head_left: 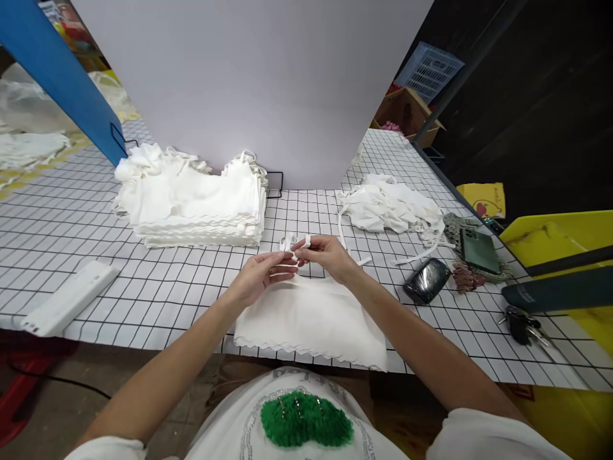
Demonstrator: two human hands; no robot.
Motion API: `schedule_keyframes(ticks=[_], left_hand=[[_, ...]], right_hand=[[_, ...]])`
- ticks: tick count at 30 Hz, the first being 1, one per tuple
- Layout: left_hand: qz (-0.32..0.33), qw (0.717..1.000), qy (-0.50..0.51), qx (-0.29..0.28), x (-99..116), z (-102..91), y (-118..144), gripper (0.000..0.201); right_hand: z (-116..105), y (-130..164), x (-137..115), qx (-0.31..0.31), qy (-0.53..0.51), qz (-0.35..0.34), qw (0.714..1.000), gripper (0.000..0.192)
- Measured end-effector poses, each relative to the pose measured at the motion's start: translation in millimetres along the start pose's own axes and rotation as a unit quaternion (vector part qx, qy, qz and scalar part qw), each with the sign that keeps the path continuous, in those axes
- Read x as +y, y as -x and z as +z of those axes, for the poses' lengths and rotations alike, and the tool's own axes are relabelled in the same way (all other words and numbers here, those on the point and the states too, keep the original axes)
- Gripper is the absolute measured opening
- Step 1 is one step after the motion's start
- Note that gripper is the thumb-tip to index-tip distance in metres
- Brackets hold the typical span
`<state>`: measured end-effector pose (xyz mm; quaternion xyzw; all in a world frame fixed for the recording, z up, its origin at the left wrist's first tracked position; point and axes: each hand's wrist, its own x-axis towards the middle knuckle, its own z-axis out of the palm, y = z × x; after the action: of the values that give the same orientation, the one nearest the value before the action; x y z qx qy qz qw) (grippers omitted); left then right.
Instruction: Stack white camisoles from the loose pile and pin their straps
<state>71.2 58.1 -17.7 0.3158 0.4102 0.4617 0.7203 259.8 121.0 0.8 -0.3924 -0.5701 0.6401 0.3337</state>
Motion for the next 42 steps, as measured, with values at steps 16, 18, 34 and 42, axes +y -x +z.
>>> schedule_keyframes(ticks=[16, 18, 34, 42], left_hand=[[0.135, 0.961, -0.239, 0.042, -1.6, 12.5, 6.2, 0.020], [0.155, 0.952, -0.260, 0.046, 1.0, 12.9, 6.3, 0.018], [0.131, 0.774, -0.618, 0.041, -37.6, -10.4, -1.1, 0.012], [0.152, 0.788, -0.596, 0.033, -39.9, -13.0, -1.1, 0.005]], right_hand=[[-10.9, 17.5, -8.7, -0.117, 0.245, -0.122, 0.955, 0.031], [-8.8, 14.2, -9.0, -0.156, 0.236, -0.087, 0.955, 0.031], [-25.1, 5.8, 31.3, -0.183, 0.397, -0.106, 0.893, 0.014], [-18.6, -3.5, 36.4, -0.284, 0.451, -0.147, 0.833, 0.021]])
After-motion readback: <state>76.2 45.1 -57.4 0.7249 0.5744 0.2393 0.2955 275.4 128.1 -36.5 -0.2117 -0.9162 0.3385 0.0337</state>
